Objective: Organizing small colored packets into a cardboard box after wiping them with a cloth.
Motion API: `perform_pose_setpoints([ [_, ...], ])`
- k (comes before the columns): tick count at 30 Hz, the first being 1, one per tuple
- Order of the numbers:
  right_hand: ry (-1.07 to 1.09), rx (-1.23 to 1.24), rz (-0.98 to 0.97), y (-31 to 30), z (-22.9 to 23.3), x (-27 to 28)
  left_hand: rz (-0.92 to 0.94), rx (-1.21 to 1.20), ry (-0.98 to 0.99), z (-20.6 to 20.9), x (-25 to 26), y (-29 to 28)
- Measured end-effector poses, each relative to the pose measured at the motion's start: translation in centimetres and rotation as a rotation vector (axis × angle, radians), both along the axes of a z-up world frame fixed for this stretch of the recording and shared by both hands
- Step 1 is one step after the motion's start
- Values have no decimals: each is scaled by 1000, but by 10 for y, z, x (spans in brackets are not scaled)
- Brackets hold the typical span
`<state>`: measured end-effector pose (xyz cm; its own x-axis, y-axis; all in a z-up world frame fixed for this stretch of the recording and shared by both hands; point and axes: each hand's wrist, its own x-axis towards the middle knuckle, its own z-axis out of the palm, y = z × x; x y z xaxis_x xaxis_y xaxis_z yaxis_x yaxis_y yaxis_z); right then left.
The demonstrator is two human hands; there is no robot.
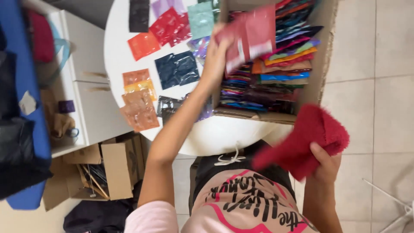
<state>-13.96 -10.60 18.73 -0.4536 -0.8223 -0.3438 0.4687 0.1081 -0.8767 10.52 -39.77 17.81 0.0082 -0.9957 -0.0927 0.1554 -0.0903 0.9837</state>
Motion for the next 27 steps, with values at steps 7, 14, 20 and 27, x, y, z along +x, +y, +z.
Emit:
perform_pose_setpoints([
  [7,849,-554,121,-90,69,138,-16,378,937,77,37,187],
  [14,1117,-621,705,-84,66,201,36,254,1058,55,66,232],
  [20,982,-575,768,-79,83,230,117,160,1014,84,80,223],
  [27,-770,-6,404,-95,87,206,-73,-377,-423,115,108,223],
])
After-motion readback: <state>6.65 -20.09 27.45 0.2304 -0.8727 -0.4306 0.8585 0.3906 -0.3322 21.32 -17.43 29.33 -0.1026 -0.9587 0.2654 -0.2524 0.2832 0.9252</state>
